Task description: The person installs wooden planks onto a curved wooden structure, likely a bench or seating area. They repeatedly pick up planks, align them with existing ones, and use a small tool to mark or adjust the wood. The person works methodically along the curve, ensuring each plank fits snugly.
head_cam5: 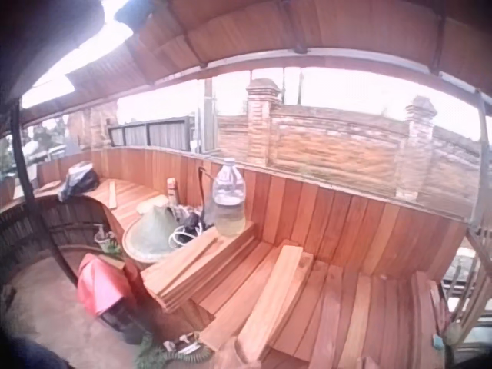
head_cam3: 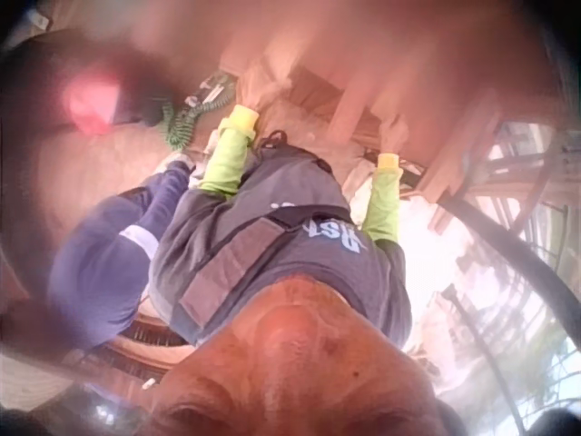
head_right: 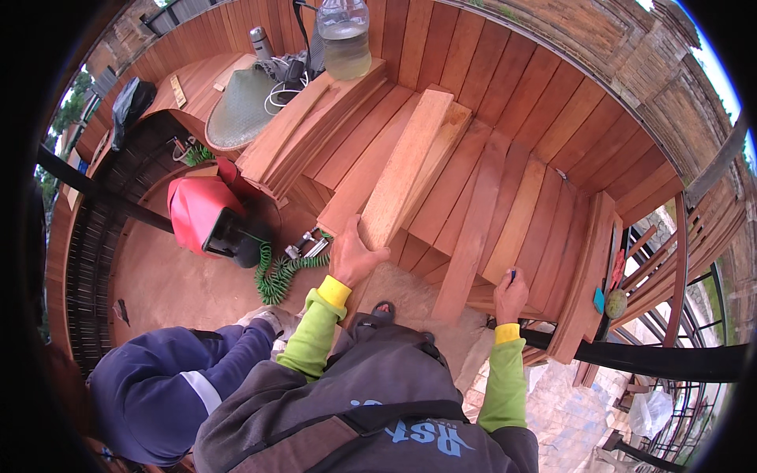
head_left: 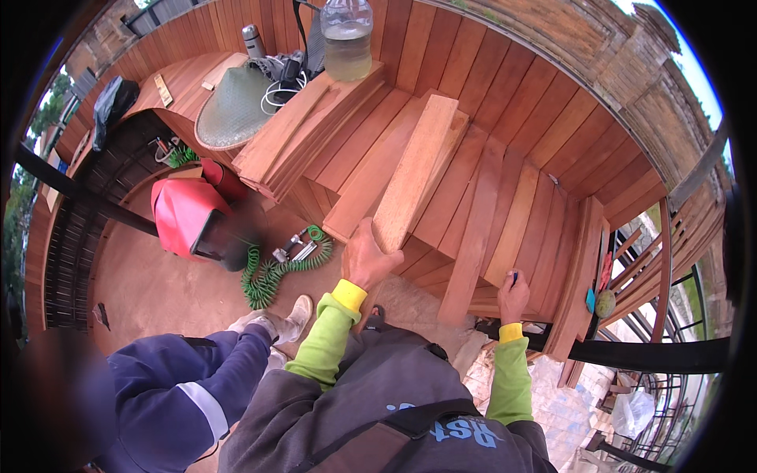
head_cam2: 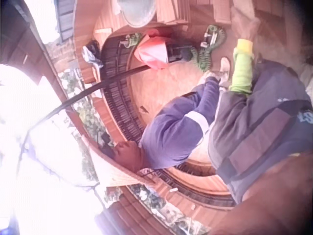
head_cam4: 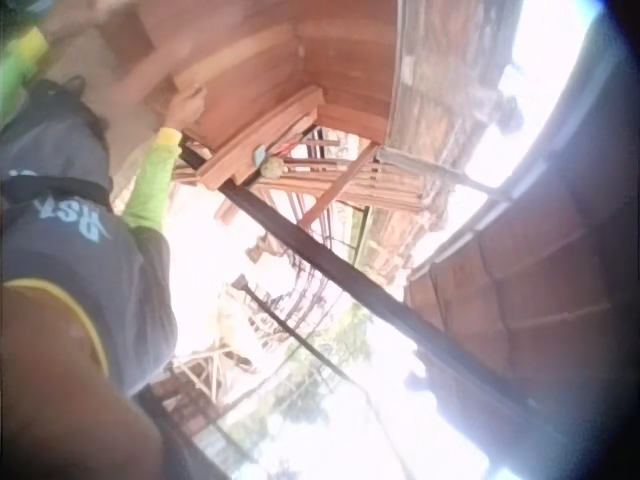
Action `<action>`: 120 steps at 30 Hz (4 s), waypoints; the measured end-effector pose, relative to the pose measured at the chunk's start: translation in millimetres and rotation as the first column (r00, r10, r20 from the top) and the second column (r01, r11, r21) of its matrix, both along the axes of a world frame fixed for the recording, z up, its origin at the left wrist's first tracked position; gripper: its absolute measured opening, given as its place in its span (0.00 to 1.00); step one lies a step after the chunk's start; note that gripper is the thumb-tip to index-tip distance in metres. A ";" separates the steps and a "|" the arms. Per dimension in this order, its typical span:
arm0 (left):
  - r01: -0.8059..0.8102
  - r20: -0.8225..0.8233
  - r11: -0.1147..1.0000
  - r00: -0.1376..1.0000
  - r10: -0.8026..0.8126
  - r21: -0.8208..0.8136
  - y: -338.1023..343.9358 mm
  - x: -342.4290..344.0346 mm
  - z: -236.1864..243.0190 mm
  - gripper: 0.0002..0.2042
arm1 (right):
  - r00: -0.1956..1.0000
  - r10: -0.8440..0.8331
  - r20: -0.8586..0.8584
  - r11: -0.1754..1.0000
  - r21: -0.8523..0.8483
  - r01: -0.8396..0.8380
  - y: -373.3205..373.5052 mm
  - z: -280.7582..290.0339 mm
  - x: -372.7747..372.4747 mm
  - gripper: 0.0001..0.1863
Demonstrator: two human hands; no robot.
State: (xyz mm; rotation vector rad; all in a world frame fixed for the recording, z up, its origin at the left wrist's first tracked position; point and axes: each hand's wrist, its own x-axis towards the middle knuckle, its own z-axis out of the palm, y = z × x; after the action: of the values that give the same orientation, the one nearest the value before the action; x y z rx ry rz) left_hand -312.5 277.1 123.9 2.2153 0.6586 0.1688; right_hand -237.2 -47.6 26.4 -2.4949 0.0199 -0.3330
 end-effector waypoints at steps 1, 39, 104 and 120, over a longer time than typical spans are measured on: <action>0.010 0.002 1.000 1.000 -0.010 -0.001 7.5 4.4 0.6 0.39 | 1.000 -0.004 0.030 0.999 -0.037 0.005 -1.0 -5.9 11.6 0.10; -0.124 0.315 0.820 0.946 -0.072 0.559 87.8 107.0 -38.2 0.21 | 0.982 -0.099 0.159 0.943 -0.302 0.143 -2.2 -36.7 47.9 0.10; -0.069 0.322 0.970 0.936 0.144 -0.234 -117.1 -50.8 -78.7 0.16 | 0.882 0.373 -0.287 0.646 0.763 -0.025 -50.8 -81.5 -111.9 0.08; -0.127 0.107 0.768 0.991 0.077 0.627 43.7 75.1 -58.6 0.29 | 0.899 0.273 -0.342 0.764 0.645 0.013 18.6 -48.5 -73.7 0.18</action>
State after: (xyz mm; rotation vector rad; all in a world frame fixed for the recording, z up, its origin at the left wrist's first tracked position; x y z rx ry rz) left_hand -237.4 320.8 65.2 2.8006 0.7581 0.6098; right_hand -310.9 -29.0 -22.1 -1.8204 0.1100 0.2548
